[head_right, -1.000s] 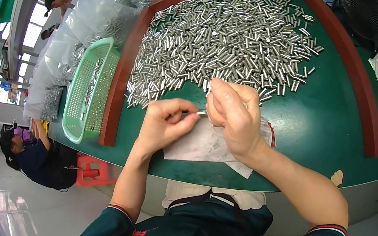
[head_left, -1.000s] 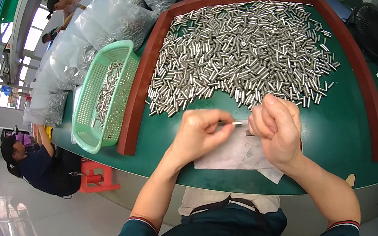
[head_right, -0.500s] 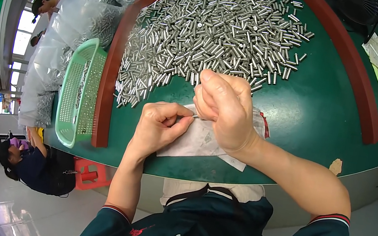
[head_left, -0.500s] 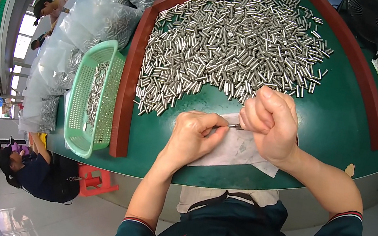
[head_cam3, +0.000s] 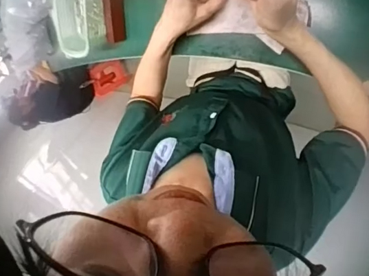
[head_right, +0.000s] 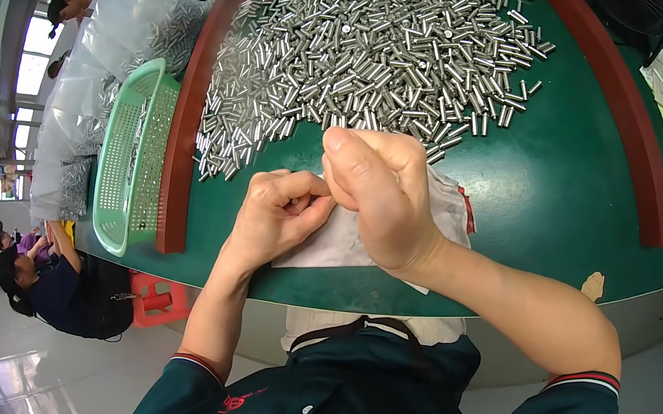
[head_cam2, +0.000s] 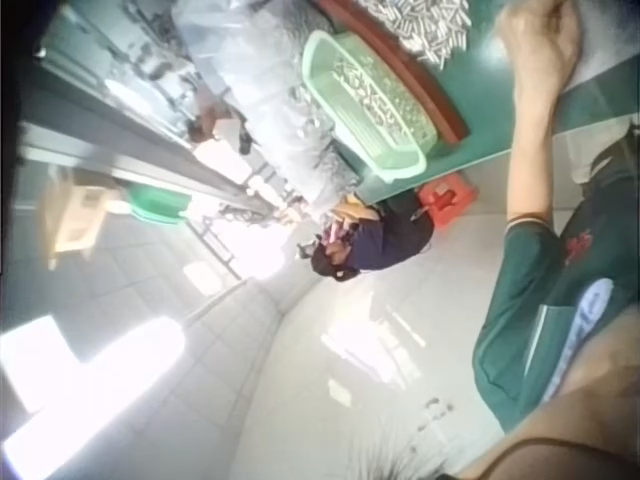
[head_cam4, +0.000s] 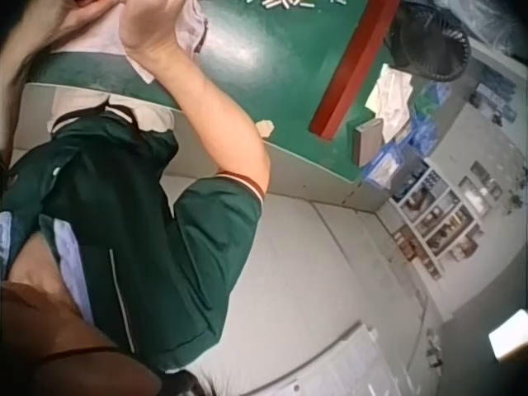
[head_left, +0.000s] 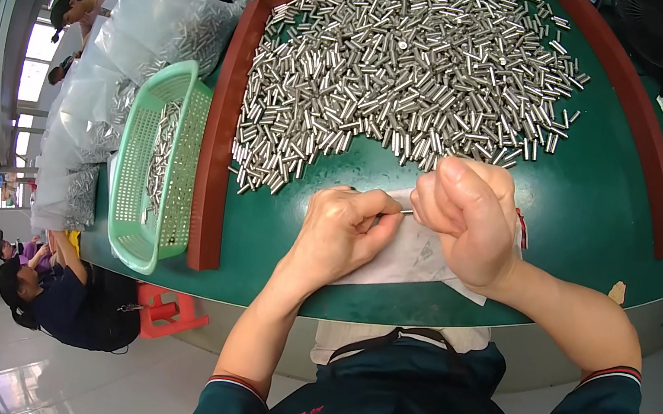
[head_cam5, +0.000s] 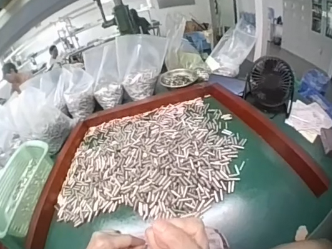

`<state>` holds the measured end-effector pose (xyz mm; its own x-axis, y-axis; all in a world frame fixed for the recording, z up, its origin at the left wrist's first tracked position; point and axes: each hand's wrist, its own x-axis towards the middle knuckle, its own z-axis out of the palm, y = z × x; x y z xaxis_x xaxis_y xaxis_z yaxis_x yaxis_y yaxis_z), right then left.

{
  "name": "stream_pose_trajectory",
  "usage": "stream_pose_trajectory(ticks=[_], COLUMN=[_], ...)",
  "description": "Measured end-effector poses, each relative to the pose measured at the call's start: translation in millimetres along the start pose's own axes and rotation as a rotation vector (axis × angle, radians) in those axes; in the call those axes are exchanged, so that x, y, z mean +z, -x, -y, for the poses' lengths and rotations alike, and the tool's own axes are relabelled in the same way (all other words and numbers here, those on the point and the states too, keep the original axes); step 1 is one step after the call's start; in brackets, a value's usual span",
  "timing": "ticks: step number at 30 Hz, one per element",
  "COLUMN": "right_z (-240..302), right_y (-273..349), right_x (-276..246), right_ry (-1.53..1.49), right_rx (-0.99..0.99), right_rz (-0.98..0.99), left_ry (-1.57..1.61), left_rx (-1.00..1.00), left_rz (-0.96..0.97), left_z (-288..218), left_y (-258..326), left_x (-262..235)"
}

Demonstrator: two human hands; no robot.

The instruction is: Assembling small metal components by manually fitting colored rings onto metal pins.

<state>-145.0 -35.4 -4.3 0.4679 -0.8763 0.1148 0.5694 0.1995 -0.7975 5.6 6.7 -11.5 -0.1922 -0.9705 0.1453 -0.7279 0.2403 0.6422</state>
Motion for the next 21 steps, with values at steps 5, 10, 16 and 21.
stream_pose_trajectory(ticks=[5, 10, 16, 21], right_z=[-2.5, -0.7, 1.7, 2.4], right_y=[0.1, 0.1, 0.4, -0.7], right_x=[0.7, -1.4, -3.8, -3.5], right_ry=[-0.010, 0.003, -0.038, -0.098], right_rx=[-0.021, -0.028, -0.016, 0.003], right_rz=[-0.001, 0.002, 0.005, 0.001], left_ry=[0.036, 0.196, 1.500, 1.597], left_rx=[0.008, -0.144, -0.454, -0.487], left_rz=[-0.025, -0.079, -0.063, -0.088], left_z=[2.1, -3.0, 15.1, 23.8], left_y=[0.9, 2.5, -0.2, 0.6], left_x=[2.7, -3.7, -15.9, -19.6])
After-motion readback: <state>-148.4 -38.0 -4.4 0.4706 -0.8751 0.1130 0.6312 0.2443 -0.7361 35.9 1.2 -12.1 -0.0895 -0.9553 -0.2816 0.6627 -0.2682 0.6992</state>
